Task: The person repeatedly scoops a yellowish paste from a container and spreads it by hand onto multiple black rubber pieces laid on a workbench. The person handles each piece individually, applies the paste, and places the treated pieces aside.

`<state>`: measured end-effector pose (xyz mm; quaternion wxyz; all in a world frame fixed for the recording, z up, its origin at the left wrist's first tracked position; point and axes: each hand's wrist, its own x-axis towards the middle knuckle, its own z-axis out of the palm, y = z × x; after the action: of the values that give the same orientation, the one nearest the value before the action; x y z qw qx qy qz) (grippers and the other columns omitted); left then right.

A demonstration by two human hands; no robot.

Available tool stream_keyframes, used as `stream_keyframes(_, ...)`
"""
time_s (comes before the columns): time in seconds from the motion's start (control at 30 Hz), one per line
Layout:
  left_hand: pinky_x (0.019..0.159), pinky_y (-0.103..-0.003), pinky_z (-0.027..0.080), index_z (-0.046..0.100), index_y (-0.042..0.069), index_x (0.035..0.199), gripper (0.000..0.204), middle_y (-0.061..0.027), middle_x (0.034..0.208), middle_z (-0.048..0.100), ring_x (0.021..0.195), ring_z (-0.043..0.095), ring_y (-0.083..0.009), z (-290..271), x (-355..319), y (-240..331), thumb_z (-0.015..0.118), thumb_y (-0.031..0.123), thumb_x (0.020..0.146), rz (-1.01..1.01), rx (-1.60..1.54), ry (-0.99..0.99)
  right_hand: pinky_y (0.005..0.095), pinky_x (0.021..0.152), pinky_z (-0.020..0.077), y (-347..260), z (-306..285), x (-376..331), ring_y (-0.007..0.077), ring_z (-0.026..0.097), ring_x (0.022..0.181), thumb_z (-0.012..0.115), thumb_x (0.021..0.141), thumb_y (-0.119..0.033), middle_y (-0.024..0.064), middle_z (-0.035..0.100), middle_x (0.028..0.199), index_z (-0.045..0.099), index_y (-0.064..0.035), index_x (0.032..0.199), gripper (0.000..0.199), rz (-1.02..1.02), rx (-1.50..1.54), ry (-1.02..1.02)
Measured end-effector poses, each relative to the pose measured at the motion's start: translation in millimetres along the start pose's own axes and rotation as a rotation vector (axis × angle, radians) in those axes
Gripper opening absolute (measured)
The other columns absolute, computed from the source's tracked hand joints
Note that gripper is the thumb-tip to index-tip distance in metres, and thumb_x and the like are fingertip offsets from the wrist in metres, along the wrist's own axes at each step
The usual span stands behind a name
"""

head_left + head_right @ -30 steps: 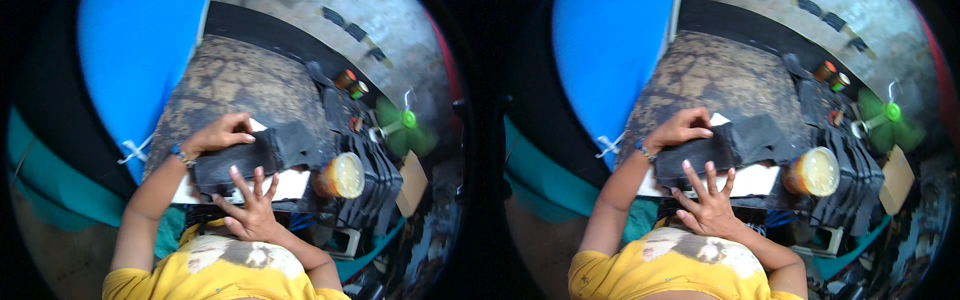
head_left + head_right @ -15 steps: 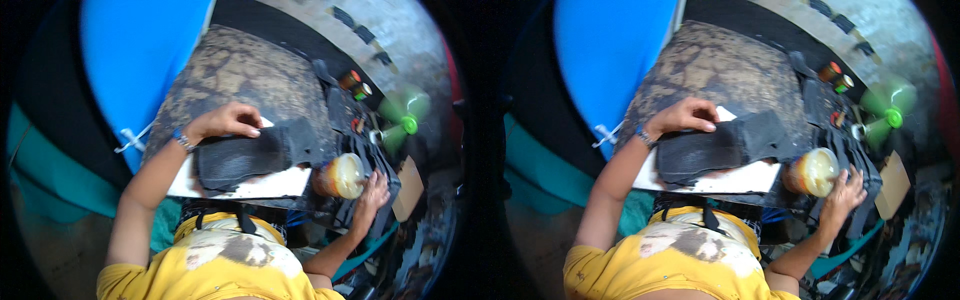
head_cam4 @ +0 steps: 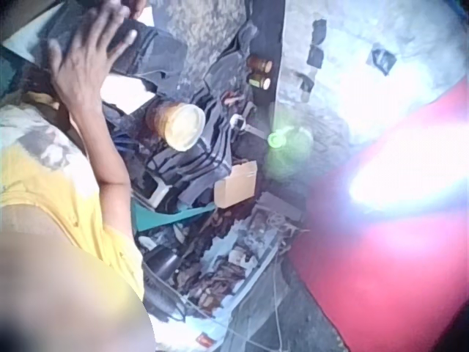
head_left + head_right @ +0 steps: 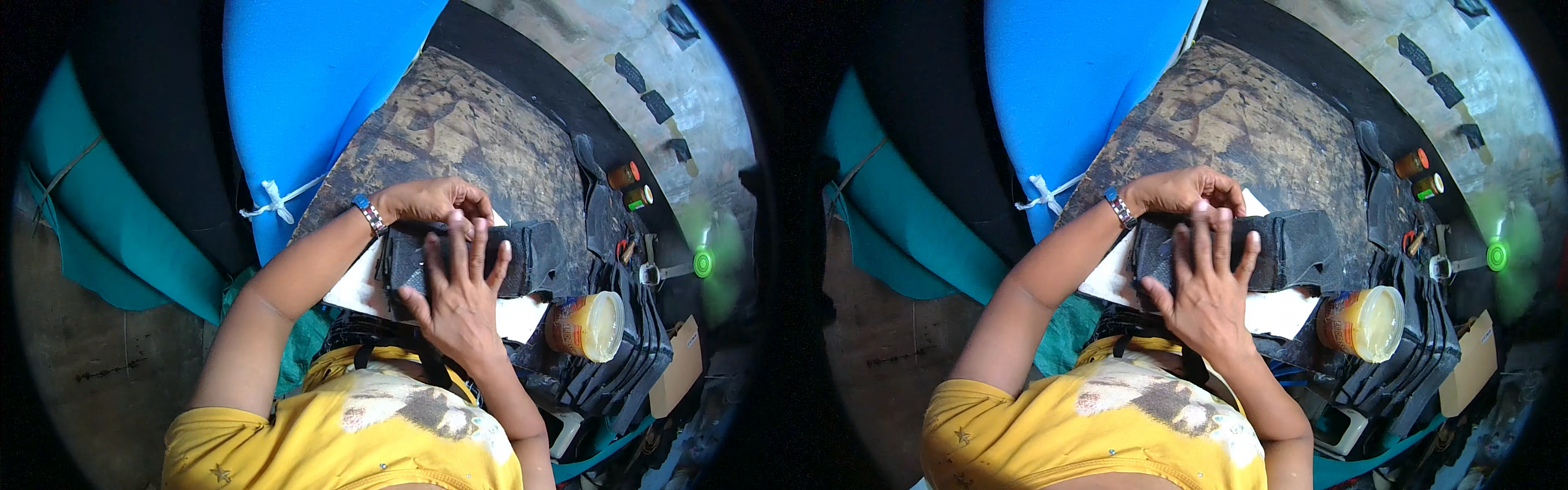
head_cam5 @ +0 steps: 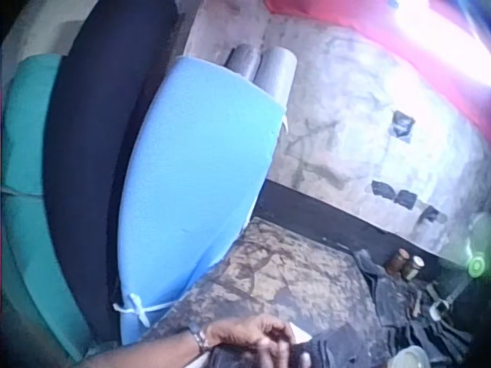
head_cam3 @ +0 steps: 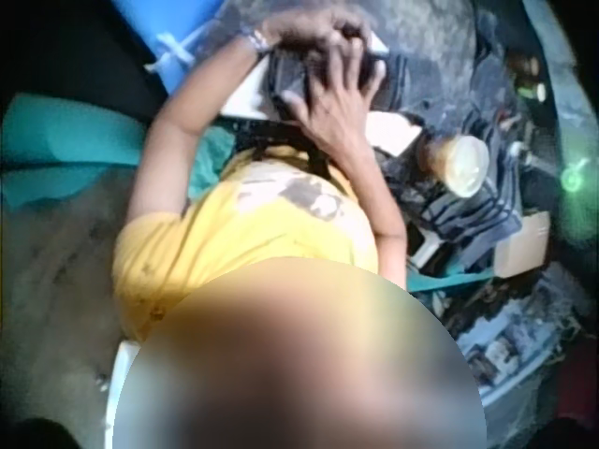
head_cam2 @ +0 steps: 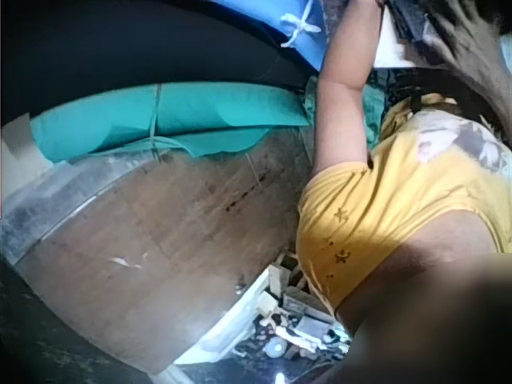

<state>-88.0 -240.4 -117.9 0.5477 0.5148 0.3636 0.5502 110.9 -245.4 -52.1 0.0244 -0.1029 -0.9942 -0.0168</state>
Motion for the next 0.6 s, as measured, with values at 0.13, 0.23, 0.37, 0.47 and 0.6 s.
stream_keyframes(0.13, 0.084, -0.026, 0.051, 0.067, 0.001, 0.108, 0.030, -0.0034, 0.103, 0.067, 0.094, 0.062, -0.0104, 2, -1, -3, 0.077, 0.005, 0.080, 0.017, -0.047, 0.021, 0.0646, 0.113, -0.0072, -3, 1, -19, 0.0365, 0.004, 0.150, 0.045, 0.093, -0.059, 0.0181, 0.022, 0.159, 0.058, 0.0002, 0.130, 0.071, -0.259, 0.000, 0.170)
stream_keyframes(0.23, 0.084, -0.027, 0.052, 0.068, 0.000, 0.107, 0.029, -0.0048, 0.100, 0.069, 0.093, 0.064, -0.0114, 3, 0, -5, 0.077, 0.004, 0.080, 0.021, -0.074, 0.023, 0.0642, 0.113, -0.0078, 2, 1, -23, 0.0363, 0.005, 0.150, 0.045, 0.093, -0.060, 0.0149, 0.022, 0.160, 0.062, -0.0041, 0.127, 0.067, -0.138, -0.006, 0.107)
stream_keyframes(0.37, 0.089, -0.030, 0.052, 0.069, 0.000, 0.109, 0.030, -0.0085, 0.106, 0.071, 0.097, 0.065, -0.0147, -1, 3, -6, 0.076, 0.005, 0.080, 0.041, -0.026, 0.006, 0.0649, 0.113, -0.0083, 9, 10, 1, 0.0358, 0.008, 0.150, 0.044, 0.092, -0.062, 0.0106, 0.024, 0.160, 0.063, -0.0106, 0.129, 0.066, -0.116, 0.012, 0.078)
stream_keyframes(0.47, 0.089, -0.030, 0.052, 0.070, 0.001, 0.110, 0.030, -0.0089, 0.106, 0.071, 0.097, 0.066, -0.0157, -2, 1, -4, 0.076, 0.006, 0.080, 0.059, 0.042, 0.031, 0.0650, 0.113, -0.0091, 13, 13, 13, 0.0344, 0.010, 0.150, 0.043, 0.092, -0.064, 0.0096, 0.025, 0.160, 0.062, -0.0217, 0.132, 0.061, -0.172, 0.042, 0.056)
stream_keyframes(0.6, 0.086, -0.029, 0.053, 0.070, 0.000, 0.108, 0.030, -0.0077, 0.102, 0.071, 0.094, 0.066, -0.0137, -1, -2, -2, 0.078, 0.006, 0.079, 0.011, -0.030, 0.036, 0.0660, 0.112, -0.0112, 15, 15, -1, 0.0330, 0.007, 0.151, 0.042, 0.094, -0.061, 0.0078, 0.022, 0.161, 0.056, -0.0333, 0.137, 0.053, -0.289, 0.028, -0.015)
